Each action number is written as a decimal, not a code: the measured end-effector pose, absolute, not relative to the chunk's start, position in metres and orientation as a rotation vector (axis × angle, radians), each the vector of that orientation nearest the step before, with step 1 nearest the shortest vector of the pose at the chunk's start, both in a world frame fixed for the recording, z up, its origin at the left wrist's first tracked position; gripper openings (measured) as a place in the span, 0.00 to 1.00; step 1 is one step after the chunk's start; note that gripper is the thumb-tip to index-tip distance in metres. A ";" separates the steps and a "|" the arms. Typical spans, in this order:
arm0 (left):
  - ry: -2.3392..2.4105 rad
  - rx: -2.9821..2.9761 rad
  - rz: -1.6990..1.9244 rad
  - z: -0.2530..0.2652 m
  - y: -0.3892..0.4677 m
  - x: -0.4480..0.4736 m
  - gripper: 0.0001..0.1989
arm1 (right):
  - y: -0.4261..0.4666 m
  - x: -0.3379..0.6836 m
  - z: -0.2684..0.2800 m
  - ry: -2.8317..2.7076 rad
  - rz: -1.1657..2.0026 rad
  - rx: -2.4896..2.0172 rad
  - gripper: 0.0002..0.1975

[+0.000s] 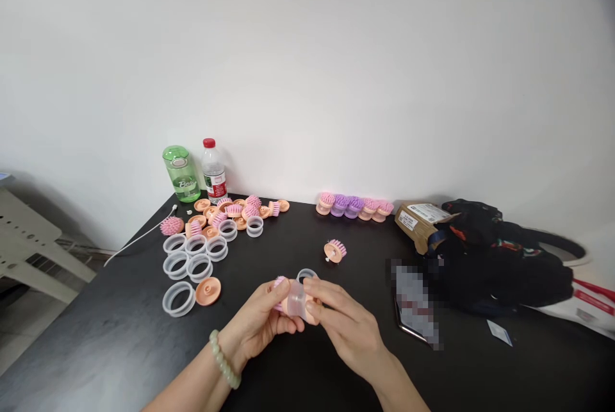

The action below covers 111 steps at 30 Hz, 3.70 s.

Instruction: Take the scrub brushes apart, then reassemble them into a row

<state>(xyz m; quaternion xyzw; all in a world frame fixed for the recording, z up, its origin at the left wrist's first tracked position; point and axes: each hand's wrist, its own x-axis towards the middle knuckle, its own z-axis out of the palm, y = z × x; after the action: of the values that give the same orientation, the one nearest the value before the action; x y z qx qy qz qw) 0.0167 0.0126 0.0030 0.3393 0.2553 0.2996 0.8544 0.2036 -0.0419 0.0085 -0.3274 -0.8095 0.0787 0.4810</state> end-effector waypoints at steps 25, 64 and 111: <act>0.544 0.945 0.812 0.012 0.008 0.017 0.20 | -0.042 0.194 0.015 -1.823 -0.110 -1.080 0.16; 0.668 1.308 0.963 0.001 0.008 0.018 0.23 | -0.035 0.197 0.005 -1.597 0.709 -1.446 0.18; 0.938 1.878 1.417 -0.009 0.009 0.011 0.30 | 0.062 0.202 0.041 -1.909 0.250 -1.642 0.16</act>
<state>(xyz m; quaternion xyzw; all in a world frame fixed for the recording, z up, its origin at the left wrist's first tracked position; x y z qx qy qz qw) 0.0109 0.0085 -0.0085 0.7075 0.3531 0.5338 0.2997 0.2023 0.0622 0.0407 -0.6187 -0.7196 0.0941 0.3009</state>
